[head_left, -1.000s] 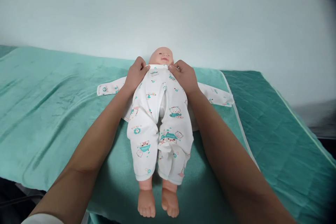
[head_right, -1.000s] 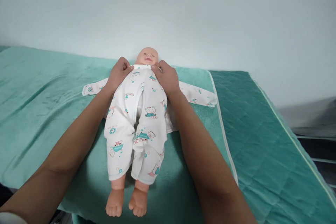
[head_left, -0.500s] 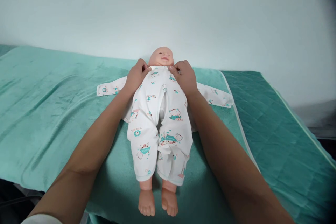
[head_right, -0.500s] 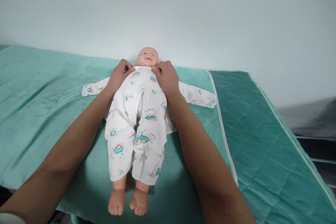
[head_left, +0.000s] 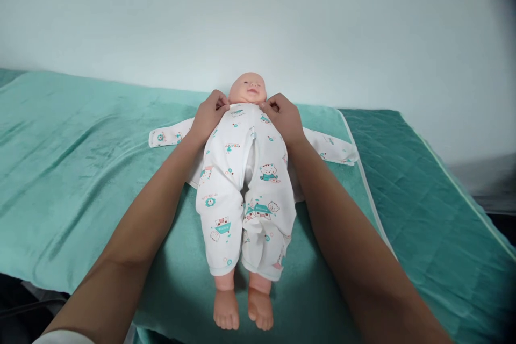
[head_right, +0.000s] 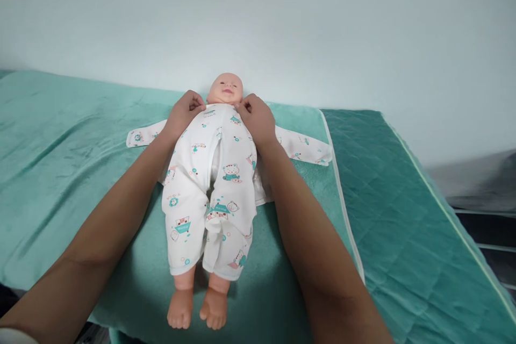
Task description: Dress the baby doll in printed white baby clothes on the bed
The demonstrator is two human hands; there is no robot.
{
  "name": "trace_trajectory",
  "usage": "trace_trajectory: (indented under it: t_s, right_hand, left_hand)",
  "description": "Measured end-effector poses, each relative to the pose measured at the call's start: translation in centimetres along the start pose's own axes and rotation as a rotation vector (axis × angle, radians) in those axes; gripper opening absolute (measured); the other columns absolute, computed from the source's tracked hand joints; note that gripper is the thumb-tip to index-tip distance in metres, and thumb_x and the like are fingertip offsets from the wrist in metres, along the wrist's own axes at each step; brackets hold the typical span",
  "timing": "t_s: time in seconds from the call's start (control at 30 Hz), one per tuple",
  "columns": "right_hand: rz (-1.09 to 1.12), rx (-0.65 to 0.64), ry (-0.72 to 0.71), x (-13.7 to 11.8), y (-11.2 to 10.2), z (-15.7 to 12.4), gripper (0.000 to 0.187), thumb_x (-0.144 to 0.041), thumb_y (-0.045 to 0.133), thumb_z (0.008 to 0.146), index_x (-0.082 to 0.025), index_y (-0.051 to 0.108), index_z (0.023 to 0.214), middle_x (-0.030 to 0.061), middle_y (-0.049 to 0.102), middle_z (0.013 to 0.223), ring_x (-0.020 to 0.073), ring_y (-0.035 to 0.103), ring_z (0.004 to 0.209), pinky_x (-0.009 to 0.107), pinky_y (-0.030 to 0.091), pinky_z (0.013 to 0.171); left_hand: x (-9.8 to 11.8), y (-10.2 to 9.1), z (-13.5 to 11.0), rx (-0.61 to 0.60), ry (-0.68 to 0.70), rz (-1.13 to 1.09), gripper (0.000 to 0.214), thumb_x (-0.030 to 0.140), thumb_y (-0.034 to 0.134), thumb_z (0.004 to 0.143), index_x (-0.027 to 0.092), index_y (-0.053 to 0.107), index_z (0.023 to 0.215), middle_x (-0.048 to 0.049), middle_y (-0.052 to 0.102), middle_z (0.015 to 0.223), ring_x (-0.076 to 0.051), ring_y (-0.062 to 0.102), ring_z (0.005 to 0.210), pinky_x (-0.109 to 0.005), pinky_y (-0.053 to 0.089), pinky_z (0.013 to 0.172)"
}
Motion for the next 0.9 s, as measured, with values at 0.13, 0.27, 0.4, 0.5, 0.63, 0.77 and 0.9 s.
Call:
trace_trajectory:
  t_s: [0.13, 0.27, 0.4, 0.5, 0.63, 0.77, 0.9]
  right_hand:
    - [0.021, -0.003, -0.037, -0.9, -0.2, -0.7, 0.016, -0.036, 0.058, 0.089, -0.024, 0.056, 0.079, 0.0010, 0.064, 0.083, 0.0188, 0.056, 0.080, 0.033, 0.043, 0.075]
    - [0.055, -0.003, -0.116, -1.8, -0.7, -1.8, 0.018, -0.037, 0.053, 0.092, -0.024, 0.065, 0.087, 0.0037, 0.070, 0.095, 0.0215, 0.061, 0.092, 0.037, 0.046, 0.086]
    - [0.084, -0.033, -0.138, -1.7, -1.0, -3.4, 0.027, -0.037, 0.048, 0.095, -0.026, 0.071, 0.103, 0.0056, 0.073, 0.111, 0.0239, 0.063, 0.105, 0.043, 0.046, 0.096]
    - [0.085, -0.047, -0.160, -1.3, -1.3, -4.7, 0.034, -0.038, 0.045, 0.097, -0.026, 0.070, 0.116, 0.0057, 0.071, 0.124, 0.0244, 0.062, 0.116, 0.046, 0.045, 0.104]
    - [0.024, -0.034, -0.199, -1.0, -1.8, -6.7, 0.043, -0.038, 0.041, 0.099, -0.024, 0.063, 0.133, 0.0055, 0.061, 0.142, 0.0234, 0.052, 0.136, 0.048, 0.037, 0.117]
    - [-0.129, -0.095, -0.205, -1.5, -1.8, -9.2, 0.052, -0.036, 0.041, 0.097, -0.022, 0.049, 0.147, 0.0054, 0.047, 0.155, 0.0250, 0.038, 0.147, 0.050, 0.031, 0.121]
    - [-0.255, -0.156, -0.156, -2.0, -1.7, -11.3, 0.068, -0.033, 0.049, 0.092, -0.016, 0.034, 0.156, 0.0103, 0.037, 0.160, 0.0297, 0.030, 0.151, 0.053, 0.028, 0.122]
  left_hand:
    - [1.1, 0.4, -0.9, -0.058, 0.055, -0.026, 0.017, 0.018, 0.057, 0.085, 0.024, 0.071, 0.093, -0.0020, 0.073, 0.099, -0.020, 0.064, 0.097, -0.034, 0.046, 0.093]
    - [1.2, -0.2, -2.0, -0.029, 0.098, 0.040, 0.024, 0.021, 0.055, 0.087, 0.027, 0.077, 0.097, -0.0030, 0.074, 0.108, -0.022, 0.064, 0.106, -0.035, 0.045, 0.096]
    - [1.0, -1.0, -3.4, -0.008, 0.131, 0.173, 0.029, 0.018, 0.057, 0.086, 0.030, 0.078, 0.103, -0.0037, 0.074, 0.112, -0.024, 0.062, 0.110, -0.038, 0.042, 0.101]
    - [1.3, -1.6, -5.1, 0.011, 0.177, 0.267, 0.036, 0.020, 0.056, 0.089, 0.031, 0.072, 0.119, -0.0042, 0.069, 0.128, -0.024, 0.057, 0.122, -0.040, 0.037, 0.108]
    - [1.5, -2.3, -7.5, 0.029, 0.192, 0.406, 0.042, 0.023, 0.047, 0.096, 0.029, 0.062, 0.134, -0.0051, 0.059, 0.144, -0.024, 0.049, 0.134, -0.042, 0.033, 0.114]
    - [1.3, -2.4, -9.4, 0.003, 0.174, 0.577, 0.043, 0.024, 0.042, 0.099, 0.025, 0.058, 0.138, -0.0065, 0.051, 0.152, -0.026, 0.042, 0.141, -0.045, 0.031, 0.117]
    - [1.3, -2.3, -10.7, -0.035, 0.175, 0.649, 0.046, 0.026, 0.046, 0.097, 0.025, 0.053, 0.142, -0.0064, 0.045, 0.157, -0.029, 0.036, 0.145, -0.048, 0.030, 0.119]
Point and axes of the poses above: each hand's wrist, its own z-axis towards the middle knuckle, its own y-axis out of the palm, x = y × z, the point moved 10 cm from there along z, towards the middle knuckle
